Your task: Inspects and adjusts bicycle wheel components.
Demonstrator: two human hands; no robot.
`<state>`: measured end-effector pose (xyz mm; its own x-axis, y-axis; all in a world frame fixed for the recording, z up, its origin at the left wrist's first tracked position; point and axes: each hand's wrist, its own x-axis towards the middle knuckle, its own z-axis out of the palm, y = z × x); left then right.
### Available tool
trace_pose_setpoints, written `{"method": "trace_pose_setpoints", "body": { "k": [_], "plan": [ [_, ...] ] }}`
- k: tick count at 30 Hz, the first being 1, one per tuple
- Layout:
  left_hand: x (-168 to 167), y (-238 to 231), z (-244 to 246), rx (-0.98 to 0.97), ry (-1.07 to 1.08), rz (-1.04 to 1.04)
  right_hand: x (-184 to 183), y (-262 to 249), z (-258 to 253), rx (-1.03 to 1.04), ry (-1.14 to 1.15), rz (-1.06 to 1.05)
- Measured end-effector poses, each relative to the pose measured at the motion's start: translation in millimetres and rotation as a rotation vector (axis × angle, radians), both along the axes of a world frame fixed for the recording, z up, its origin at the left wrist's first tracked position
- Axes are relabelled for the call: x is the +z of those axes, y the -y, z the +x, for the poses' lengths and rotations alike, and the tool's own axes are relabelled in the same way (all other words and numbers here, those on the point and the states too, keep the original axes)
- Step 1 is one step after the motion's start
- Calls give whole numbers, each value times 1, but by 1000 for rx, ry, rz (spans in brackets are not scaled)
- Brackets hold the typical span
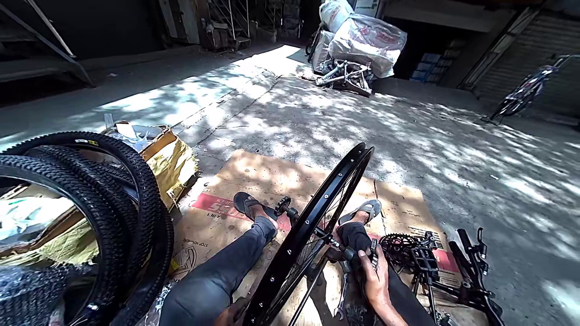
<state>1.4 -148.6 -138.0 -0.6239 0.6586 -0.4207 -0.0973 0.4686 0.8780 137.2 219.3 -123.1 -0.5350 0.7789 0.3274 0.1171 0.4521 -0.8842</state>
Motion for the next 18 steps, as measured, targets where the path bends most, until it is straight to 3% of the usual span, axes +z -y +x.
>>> {"method": "trace_pose_setpoints", "body": {
  "k": [2,4,5,7,9,10,12,14,16,18],
  "plan": [
    [6,-4,0,33,133,-16,21,-5,-7,-27,22,-563],
    [14,-5,6,59,195,3,34,-12,-5,-4,105,-756],
    [16,-6,8,71,232,26,34,-14,1,27,158,-668],
    [18,-8,12,89,314,72,24,-19,13,47,305,-195],
    [20,-12,16,82,363,94,8,-24,16,-1,298,248],
    [20,-14,17,78,363,95,1,-29,14,-23,256,354],
    [20,-14,19,82,348,77,-7,-32,8,-39,162,367],
    [15,-9,23,113,276,51,-4,-21,1,-15,82,131],
    [4,-1,28,124,180,36,13,-7,-2,-2,55,-365],
    [-10,7,33,112,134,54,25,-2,-1,-18,101,-703]
  ]
}}
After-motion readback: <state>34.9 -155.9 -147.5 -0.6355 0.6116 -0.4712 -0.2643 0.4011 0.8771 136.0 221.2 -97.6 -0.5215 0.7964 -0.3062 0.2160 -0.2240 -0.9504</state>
